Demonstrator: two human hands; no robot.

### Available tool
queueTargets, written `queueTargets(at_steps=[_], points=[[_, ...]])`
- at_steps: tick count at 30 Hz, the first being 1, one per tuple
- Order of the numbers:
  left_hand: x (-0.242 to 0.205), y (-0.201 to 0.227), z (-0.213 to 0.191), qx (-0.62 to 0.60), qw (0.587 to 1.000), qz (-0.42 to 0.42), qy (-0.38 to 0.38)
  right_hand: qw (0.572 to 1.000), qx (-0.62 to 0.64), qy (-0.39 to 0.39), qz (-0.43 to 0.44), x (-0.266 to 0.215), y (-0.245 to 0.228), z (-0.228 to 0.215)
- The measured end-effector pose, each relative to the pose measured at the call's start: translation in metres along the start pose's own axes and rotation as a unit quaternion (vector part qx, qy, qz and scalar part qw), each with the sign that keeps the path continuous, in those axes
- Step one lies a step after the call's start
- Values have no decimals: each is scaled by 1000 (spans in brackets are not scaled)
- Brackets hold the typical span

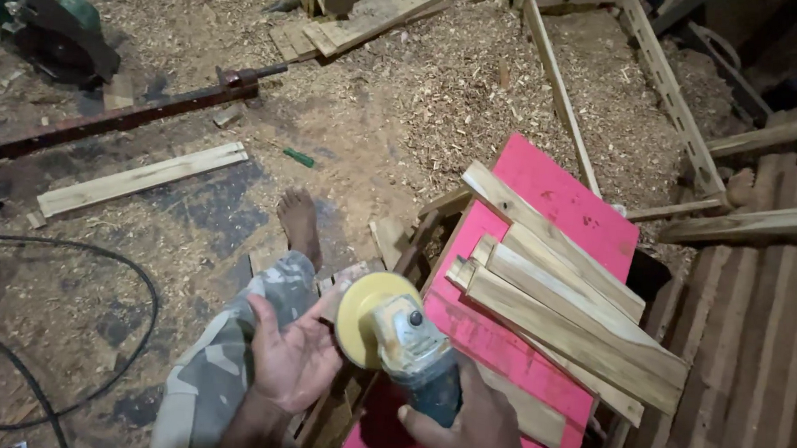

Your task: Using a handheld grinder with a sanding disc to smooth wood strips on a workshop bench.

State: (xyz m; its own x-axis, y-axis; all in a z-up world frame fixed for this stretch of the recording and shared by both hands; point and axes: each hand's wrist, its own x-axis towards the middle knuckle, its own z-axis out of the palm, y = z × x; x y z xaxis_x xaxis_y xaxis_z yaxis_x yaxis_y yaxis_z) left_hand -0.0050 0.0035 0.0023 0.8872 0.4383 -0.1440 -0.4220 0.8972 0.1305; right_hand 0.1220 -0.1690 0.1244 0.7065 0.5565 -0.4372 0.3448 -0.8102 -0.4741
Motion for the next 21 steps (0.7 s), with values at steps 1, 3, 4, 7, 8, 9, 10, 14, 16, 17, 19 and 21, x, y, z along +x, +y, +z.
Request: queueTargets(at_steps=[1, 3, 4, 7, 8, 9, 10, 14, 16, 17, 19, 21], points=[[0, 0, 1, 4, 1000, 3, 14, 1000, -6, 0, 3, -1, 4, 0], [0, 1, 0, 1, 1000, 2, 14, 1000, -2, 4, 5, -5, 17, -1], [0, 0, 0, -3, 1000, 4, 14, 1000, 0, 8, 4, -7, 25, -2], [1, -1, -12, -19, 1000, 0, -20, 1000, 6, 19, 6, -14, 48, -2], [0, -1, -13, -18, 1000, -5, -19, 1000, 8, 20, 10, -17, 49, -4], [0, -1, -13, -1, 1000, 3, -23, 1000, 5, 17, 25, -20, 51, -6], [1, -1, -14, 17, 999, 12, -30, 999, 2, 16, 39, -22, 52, -9], [3, -4, -16, 60, 998, 26, 10, 998, 6, 32, 53, -29, 75, -8], [5, -6, -22, 95, 994, 57, 21, 998, -7, 41, 55, -31, 87, -10], [7, -5, -27, 98, 994, 53, 19, 997, -3, 43, 59, -32, 87, -12], [8, -9, -39, 115, 990, 76, 8, 993, -21, 29, 109, -39, 92, -15], [12, -5, -41, 121, 990, 70, 12, 991, -19, 31, 127, -41, 100, -18]])
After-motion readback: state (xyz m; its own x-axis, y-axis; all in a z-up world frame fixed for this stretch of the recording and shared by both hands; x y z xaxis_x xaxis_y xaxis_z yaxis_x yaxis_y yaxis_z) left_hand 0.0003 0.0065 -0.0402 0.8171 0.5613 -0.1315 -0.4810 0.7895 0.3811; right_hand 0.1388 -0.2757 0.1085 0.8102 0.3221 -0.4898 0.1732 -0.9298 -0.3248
